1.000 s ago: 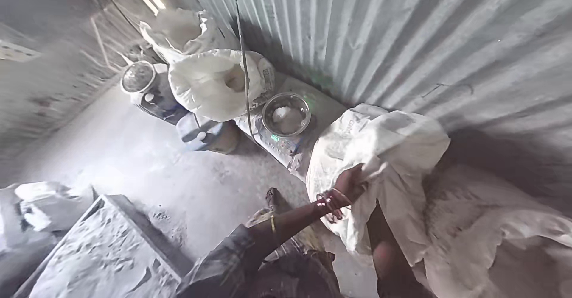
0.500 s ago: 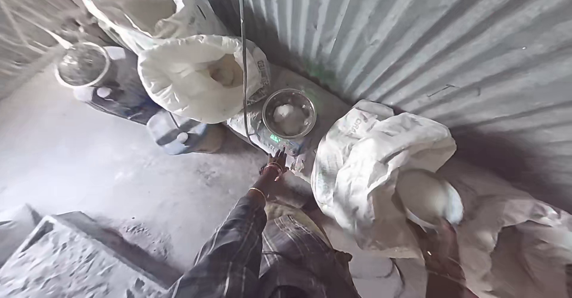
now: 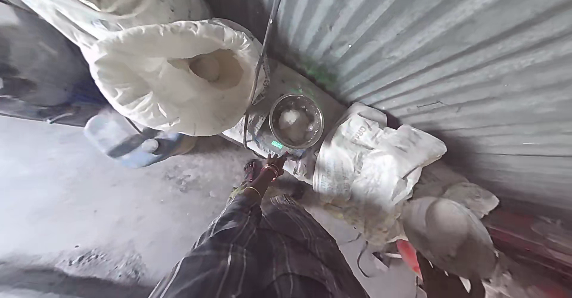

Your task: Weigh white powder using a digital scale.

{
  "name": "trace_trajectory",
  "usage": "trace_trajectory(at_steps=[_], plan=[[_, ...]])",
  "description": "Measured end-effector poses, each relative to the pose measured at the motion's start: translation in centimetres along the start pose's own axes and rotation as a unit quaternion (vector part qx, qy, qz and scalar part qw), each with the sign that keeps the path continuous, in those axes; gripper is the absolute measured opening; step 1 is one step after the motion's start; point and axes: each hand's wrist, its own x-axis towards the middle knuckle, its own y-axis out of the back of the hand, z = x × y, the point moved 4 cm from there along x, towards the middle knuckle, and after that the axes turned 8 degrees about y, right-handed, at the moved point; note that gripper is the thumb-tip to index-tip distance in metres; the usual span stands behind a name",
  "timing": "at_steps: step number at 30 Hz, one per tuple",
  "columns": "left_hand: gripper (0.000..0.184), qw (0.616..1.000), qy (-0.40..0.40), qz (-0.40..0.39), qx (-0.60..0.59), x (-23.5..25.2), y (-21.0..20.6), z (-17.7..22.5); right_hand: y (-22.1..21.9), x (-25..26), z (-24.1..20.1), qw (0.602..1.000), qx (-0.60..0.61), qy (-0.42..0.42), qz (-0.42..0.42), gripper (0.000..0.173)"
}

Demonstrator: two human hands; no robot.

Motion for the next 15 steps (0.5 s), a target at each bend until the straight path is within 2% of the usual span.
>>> trace_trajectory(at_steps=[4, 7, 9, 10, 11, 13, 15], plan=[[0.077, 0.999, -0.025, -0.039, 0.007, -0.7, 1.3, -0.2, -7.4, -2.1, 1.4, 0.993, -0.019, 0.017, -0.115, 0.065], [0.063, 0.996, -0.04, -0.073, 0.024, -1.6, 1.8, -1.5, -13.5, -3.3, 2.6, 0.986, -0.081, 0.002, -0.144, 0.056], [0.055, 0.996, -0.045, -0.08, 0.012, -1.9, 1.5, -4.0, -17.5, -3.5, 3.7, 0.978, -0.128, 0.013, -0.163, 0.048], [0.053, 0.996, -0.037, -0.077, -0.006, -2.1, 1.0, -5.7, -19.6, -3.7, 4.2, 0.971, -0.161, 0.042, -0.171, 0.048], [0.052, 0.997, -0.026, -0.07, -0.034, -2.4, 0.5, -7.7, -21.6, -3.8, 4.7, 0.959, -0.197, 0.082, -0.185, 0.055], [0.05, 0.994, 0.002, -0.052, -0.098, -3.9, -0.6, -12.4, -25.4, -4.1, 5.7, 0.906, -0.309, 0.198, -0.213, 0.078], [0.046, 0.985, 0.047, -0.041, -0.163, -6.4, -1.6, -17.3, -28.7, -4.1, 6.8, 0.807, -0.452, 0.307, -0.222, 0.094]])
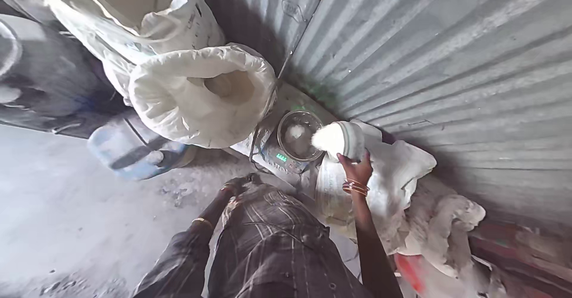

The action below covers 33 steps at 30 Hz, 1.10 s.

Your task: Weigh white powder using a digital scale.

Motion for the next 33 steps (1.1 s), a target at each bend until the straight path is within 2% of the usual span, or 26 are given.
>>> trace_trajectory(at_steps=[2, 5, 7, 10, 12, 15, 19, 22, 24, 28, 33], plan=[[0.044, 0.995, 0.057, 0.034, -0.08, -1.1, -0.8, -6.3, -2.1, 1.1, -1.3, 0.995, -0.092, 0.029, -0.032, 0.098], [0.039, 0.955, 0.141, 0.092, -0.245, -3.4, -3.2, -14.1, -3.8, 1.8, -2.3, 0.993, -0.104, 0.036, -0.049, 0.099], [0.035, 0.909, 0.178, 0.133, -0.353, -5.0, -5.1, -17.7, -4.5, 2.3, -2.6, 0.993, -0.1, 0.028, -0.058, 0.097], [0.035, 0.843, 0.215, 0.17, -0.462, -6.7, -7.3, -20.4, -4.9, 3.1, -2.3, 0.993, -0.099, 0.001, -0.062, 0.095], [0.036, 0.827, 0.226, 0.178, -0.484, -6.8, -7.9, -20.7, -4.5, 3.1, -2.2, 0.996, -0.078, -0.003, -0.05, 0.094], [0.035, 0.814, 0.203, 0.181, -0.514, -6.9, -7.5, -18.8, -3.6, 2.8, -2.4, 0.998, -0.047, -0.007, -0.035, 0.092], [0.034, 0.841, 0.146, 0.172, -0.491, -6.5, -4.9, -15.1, -3.8, 3.1, -2.0, 0.998, -0.05, -0.019, -0.04, 0.091], [0.035, 0.86, 0.107, 0.18, -0.465, -6.9, -2.2, -12.4, -3.6, 3.0, -1.9, 0.999, 0.004, -0.017, -0.042, 0.088], [0.034, 0.86, 0.105, 0.19, -0.462, -6.2, -1.3, -12.5, -3.7, 3.0, -1.9, 0.998, 0.029, -0.018, -0.047, 0.085], [0.034, 0.866, 0.12, 0.187, -0.448, -6.0, 0.0, -13.2, -3.6, 3.2, -2.0, 0.998, 0.0, -0.05, -0.05, 0.086], [0.035, 0.844, 0.147, 0.192, -0.478, -6.7, -1.0, -15.3, -3.2, 3.0, -0.8, 0.996, 0.028, -0.065, -0.047, 0.084]])
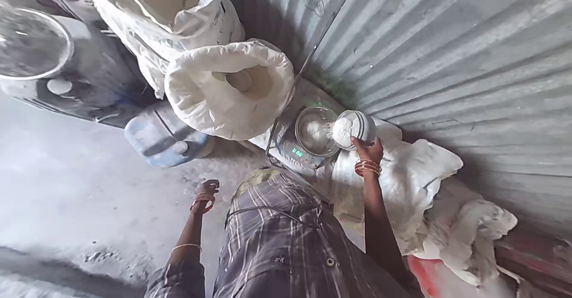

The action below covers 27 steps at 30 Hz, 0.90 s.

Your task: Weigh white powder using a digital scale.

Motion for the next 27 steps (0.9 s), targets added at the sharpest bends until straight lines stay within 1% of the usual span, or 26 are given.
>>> trace_trajectory(at_steps=[3, 6, 8, 11, 15, 18, 19, 22, 27], plan=[[0.034, 1.0, 0.014, 0.013, 0.001, 0.6, 0.2, -1.2, 0.0, 0.2, -0.1, 1.0, -0.003, 0.009, 0.001, 0.082], [0.033, 1.0, 0.017, 0.007, 0.014, 1.3, -0.1, -2.0, 0.1, 0.0, 0.0, 0.999, -0.04, 0.0, -0.003, 0.086], [0.033, 1.0, 0.008, 0.004, 0.02, 1.5, -0.7, -1.6, 0.1, 0.1, -0.1, 1.0, -0.01, 0.004, 0.006, 0.083], [0.033, 0.999, 0.009, -0.008, 0.036, 0.9, -1.5, -0.7, 0.1, 0.0, -0.1, 1.0, -0.024, -0.003, 0.002, 0.085], [0.033, 0.999, -0.014, -0.02, 0.047, 0.8, -2.0, 0.9, 0.0, 0.4, 0.1, 1.0, -0.014, 0.012, 0.016, 0.081], [0.033, 0.999, -0.024, -0.021, 0.037, 1.2, -2.1, 1.4, 0.1, 0.5, 0.3, 0.999, 0.032, 0.007, 0.018, 0.077], [0.033, 0.999, -0.025, -0.019, 0.037, 1.4, -1.9, 1.3, 0.2, 0.5, 0.0, 0.999, 0.033, 0.009, 0.017, 0.075], [0.032, 0.999, -0.015, -0.015, 0.041, 1.2, -1.3, 1.2, 0.6, 0.4, -0.5, 1.0, -0.015, -0.005, 0.009, 0.076], [0.034, 0.999, 0.004, -0.011, 0.046, -0.1, -0.7, 1.0, 0.6, 0.6, -0.1, 1.0, -0.019, -0.023, 0.007, 0.079]])
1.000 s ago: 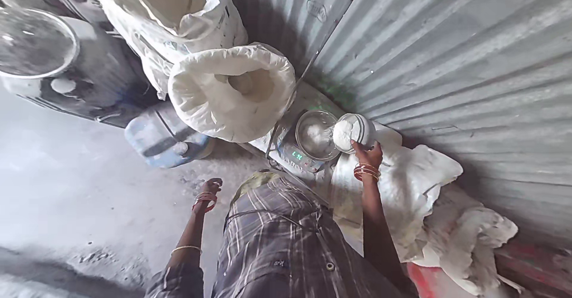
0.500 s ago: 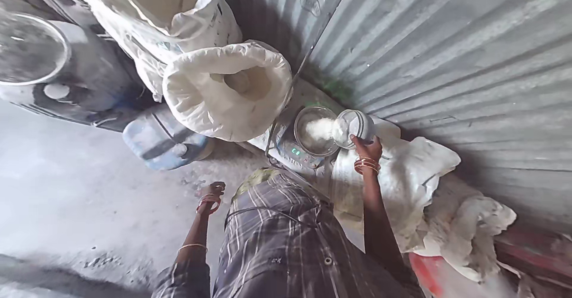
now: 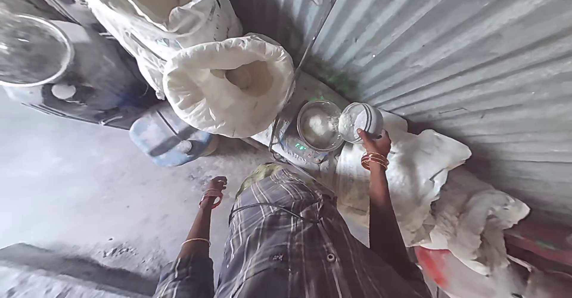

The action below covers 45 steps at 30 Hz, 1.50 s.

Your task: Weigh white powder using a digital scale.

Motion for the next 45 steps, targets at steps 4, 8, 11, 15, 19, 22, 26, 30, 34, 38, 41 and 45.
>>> trace_trajectory(at_steps=[4, 8, 11, 15, 19, 22, 26, 30, 34, 38, 41, 45], plan=[[0.034, 1.0, 0.006, 0.001, 0.011, 0.3, 0.0, -0.8, 0.0, -0.2, 0.3, 1.0, 0.017, -0.006, -0.007, 0.076], [0.033, 1.0, 0.007, -0.004, 0.023, 0.6, -0.3, -0.6, -0.5, -0.2, 0.8, 1.0, 0.019, 0.003, -0.013, 0.075], [0.033, 1.0, -0.006, -0.006, 0.024, 1.1, -0.4, 0.3, -0.5, -0.3, 0.4, 0.999, -0.02, 0.028, -0.015, 0.08], [0.034, 1.0, -0.014, -0.008, 0.02, 1.3, -0.3, 1.5, -0.2, -0.4, 0.2, 1.0, -0.003, 0.019, -0.008, 0.078], [0.033, 0.999, -0.02, -0.003, 0.035, 1.8, -0.2, 1.6, 0.0, -0.5, -0.1, 0.999, -0.037, 0.019, -0.009, 0.08], [0.034, 0.999, -0.019, -0.004, 0.032, 1.4, -0.4, 1.3, 0.0, -0.5, -0.3, 0.998, -0.053, 0.018, -0.013, 0.082], [0.033, 1.0, -0.016, -0.006, 0.026, 1.3, -0.7, 0.6, -0.1, 0.0, -0.2, 1.0, -0.024, 0.012, -0.012, 0.078], [0.033, 1.0, -0.001, -0.007, 0.029, 1.8, -0.8, -0.4, 0.3, 0.2, 0.2, 0.999, -0.038, -0.002, 0.003, 0.078], [0.033, 0.999, -0.006, -0.017, 0.04, 2.1, -1.1, -0.3, 2.3, -0.7, 2.1, 0.956, 0.271, -0.1, 0.048, 0.049], [0.034, 0.996, -0.007, -0.053, 0.077, 1.7, -1.9, 1.6, 8.4, -2.6, 2.8, 0.865, 0.461, -0.177, 0.089, 0.056], [0.037, 0.989, 0.0, -0.098, 0.112, 0.5, -3.2, 3.8, 14.8, -3.8, 5.4, 0.823, 0.517, -0.152, 0.181, 0.059], [0.037, 0.98, -0.045, -0.12, 0.152, 1.1, -6.1, 5.3, 22.0, -5.3, 14.5, 0.835, 0.414, -0.152, 0.329, 0.047]])
